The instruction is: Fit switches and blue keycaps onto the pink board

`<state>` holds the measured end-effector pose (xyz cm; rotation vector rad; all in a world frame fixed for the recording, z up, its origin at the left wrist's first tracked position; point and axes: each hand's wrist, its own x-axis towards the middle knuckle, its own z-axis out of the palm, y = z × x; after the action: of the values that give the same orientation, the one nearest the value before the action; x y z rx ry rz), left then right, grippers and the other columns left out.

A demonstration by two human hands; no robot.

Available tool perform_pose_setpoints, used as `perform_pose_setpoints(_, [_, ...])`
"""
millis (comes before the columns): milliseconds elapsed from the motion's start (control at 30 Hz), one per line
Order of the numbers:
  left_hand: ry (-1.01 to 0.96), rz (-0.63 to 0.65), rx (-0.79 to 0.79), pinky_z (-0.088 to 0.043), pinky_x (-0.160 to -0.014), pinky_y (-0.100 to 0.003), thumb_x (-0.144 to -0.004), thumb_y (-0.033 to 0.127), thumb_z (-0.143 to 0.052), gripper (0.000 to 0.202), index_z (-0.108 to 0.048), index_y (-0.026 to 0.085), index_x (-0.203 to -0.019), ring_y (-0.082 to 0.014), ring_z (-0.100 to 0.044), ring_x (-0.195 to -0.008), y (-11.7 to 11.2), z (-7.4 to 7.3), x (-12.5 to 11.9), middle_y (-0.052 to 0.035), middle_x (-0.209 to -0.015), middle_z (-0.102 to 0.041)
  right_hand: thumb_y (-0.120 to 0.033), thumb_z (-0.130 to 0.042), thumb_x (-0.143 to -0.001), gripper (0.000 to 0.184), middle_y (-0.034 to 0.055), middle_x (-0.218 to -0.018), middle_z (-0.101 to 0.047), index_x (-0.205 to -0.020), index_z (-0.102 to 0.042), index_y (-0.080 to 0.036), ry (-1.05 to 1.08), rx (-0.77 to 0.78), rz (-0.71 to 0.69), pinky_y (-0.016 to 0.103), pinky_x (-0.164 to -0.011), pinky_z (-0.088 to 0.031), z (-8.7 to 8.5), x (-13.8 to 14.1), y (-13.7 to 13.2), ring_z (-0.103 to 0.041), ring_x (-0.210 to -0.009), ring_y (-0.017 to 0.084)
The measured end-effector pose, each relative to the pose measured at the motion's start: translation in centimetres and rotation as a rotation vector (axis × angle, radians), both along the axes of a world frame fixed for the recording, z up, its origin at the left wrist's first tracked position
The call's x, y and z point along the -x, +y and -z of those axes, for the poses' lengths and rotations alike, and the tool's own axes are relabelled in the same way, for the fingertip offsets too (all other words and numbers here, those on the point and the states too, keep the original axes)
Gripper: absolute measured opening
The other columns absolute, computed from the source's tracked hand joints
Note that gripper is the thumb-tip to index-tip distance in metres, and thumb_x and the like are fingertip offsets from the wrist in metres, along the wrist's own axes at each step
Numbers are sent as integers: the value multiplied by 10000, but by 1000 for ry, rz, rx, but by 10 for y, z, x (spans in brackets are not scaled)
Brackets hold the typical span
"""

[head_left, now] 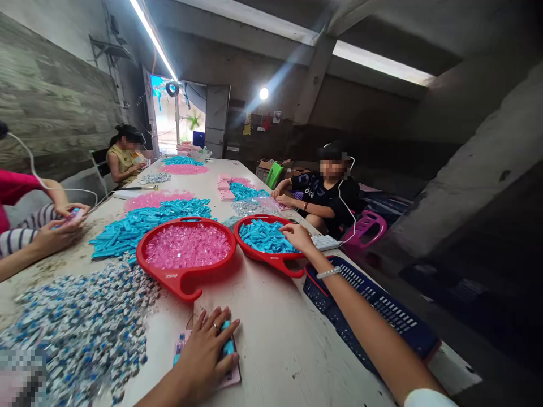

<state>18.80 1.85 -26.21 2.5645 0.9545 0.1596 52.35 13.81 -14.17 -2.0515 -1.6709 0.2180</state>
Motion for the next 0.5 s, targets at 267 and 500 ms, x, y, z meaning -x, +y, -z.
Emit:
perform_pose_setpoints(267, [33,21,121,-174,-1060,-645,-850,573,-440,590,-299,373,-1387,-360,-213,-1355,4,-1,-4,-77,-1478,-220,4,-596,-682,232,121,-902,-702,-845,-711,-115,-77,95,140,296,-816,-464,28,-82,48,-639,-902,241])
perform_pose_setpoints(500, [38,-3,150,-198,-1085,-593,-831,537,-491,638,-258,379,-1404,-335,-245,-1354,6,-2,-4,-50,-1476,-269,-42,-651,-706,290,84,-982,-687,-983,-682,-121,-60,124,68,222,-785,-462,36,-93,61,-634,-899,181])
